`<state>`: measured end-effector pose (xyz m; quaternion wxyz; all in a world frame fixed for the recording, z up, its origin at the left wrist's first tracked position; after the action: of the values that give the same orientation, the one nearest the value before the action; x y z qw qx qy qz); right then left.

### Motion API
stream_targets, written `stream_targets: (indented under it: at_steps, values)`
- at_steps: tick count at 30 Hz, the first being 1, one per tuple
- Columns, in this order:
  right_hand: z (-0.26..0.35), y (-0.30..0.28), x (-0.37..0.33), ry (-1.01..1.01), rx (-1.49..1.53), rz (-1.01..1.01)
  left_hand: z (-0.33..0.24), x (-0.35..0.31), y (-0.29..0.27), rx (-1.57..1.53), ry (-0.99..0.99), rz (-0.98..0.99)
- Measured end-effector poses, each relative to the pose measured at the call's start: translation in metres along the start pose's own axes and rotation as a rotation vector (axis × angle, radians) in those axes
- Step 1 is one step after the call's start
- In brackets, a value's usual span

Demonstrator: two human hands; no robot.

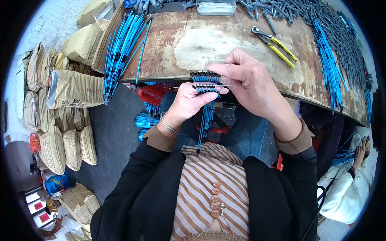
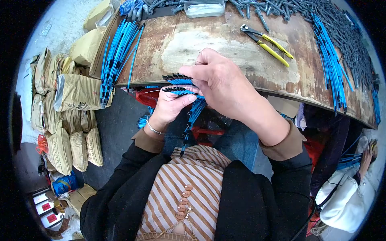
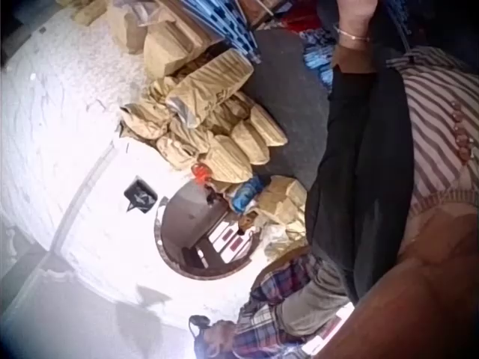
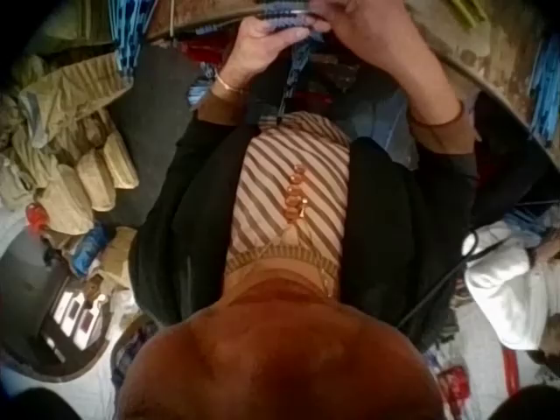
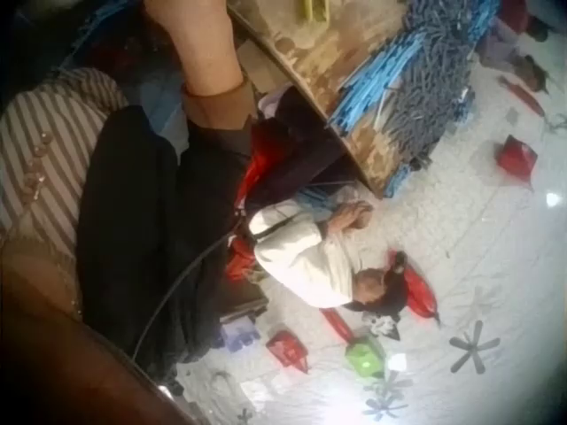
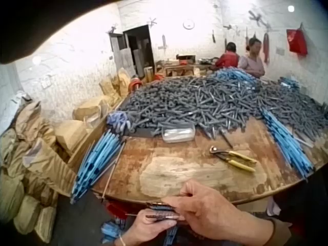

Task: Assembling industrial components by gathering blue rods and inserting them into a black housing, then using pliers to secure the assembly.

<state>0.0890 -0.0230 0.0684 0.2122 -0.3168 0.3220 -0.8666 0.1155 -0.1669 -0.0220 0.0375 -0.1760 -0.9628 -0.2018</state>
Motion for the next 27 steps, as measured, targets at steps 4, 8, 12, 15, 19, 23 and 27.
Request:
stream_targets:
  at_steps: [4,8,12,15,19,23,27]
  values:
    - [0.002,-0.003,0.003,-0.009,0.008,0.043,0.001,-0.001,-0.001,0.013,-0.012,0.009]
    - [0.004,-0.003,0.006,-0.055,0.004,0.041,-0.001,-0.001,-0.001,0.037,0.008,0.021]
    - [0.006,-0.003,0.008,-0.11,0.018,0.023,-0.004,0.0,0.0,0.051,0.042,0.04]
    - [0.006,-0.003,0.009,-0.138,0.071,0.019,-0.006,0.001,0.001,0.024,0.074,0.075]
    - [-0.001,-0.004,0.009,-0.111,0.145,0.049,-0.011,0.0,0.002,0.011,0.056,0.103]
    - [0.002,-0.003,0.007,-0.128,0.067,0.003,-0.008,0.001,0.003,0.005,0.055,0.069]
    - [0.01,-0.001,0.005,-0.152,-0.092,-0.057,-0.001,0.0,-0.002,0.05,0.04,0.014]
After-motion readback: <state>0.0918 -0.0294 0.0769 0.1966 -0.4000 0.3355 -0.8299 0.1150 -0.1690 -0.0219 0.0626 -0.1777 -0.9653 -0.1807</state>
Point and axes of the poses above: each hand's wrist, its own x-axis towards the middle knuckle, its own y-axis out of the palm, z = x × y, the point moved 4 cm from there along x, towards the middle knuckle, and after that the axes turned 9 degrees about -x, right-handed, at the moved point
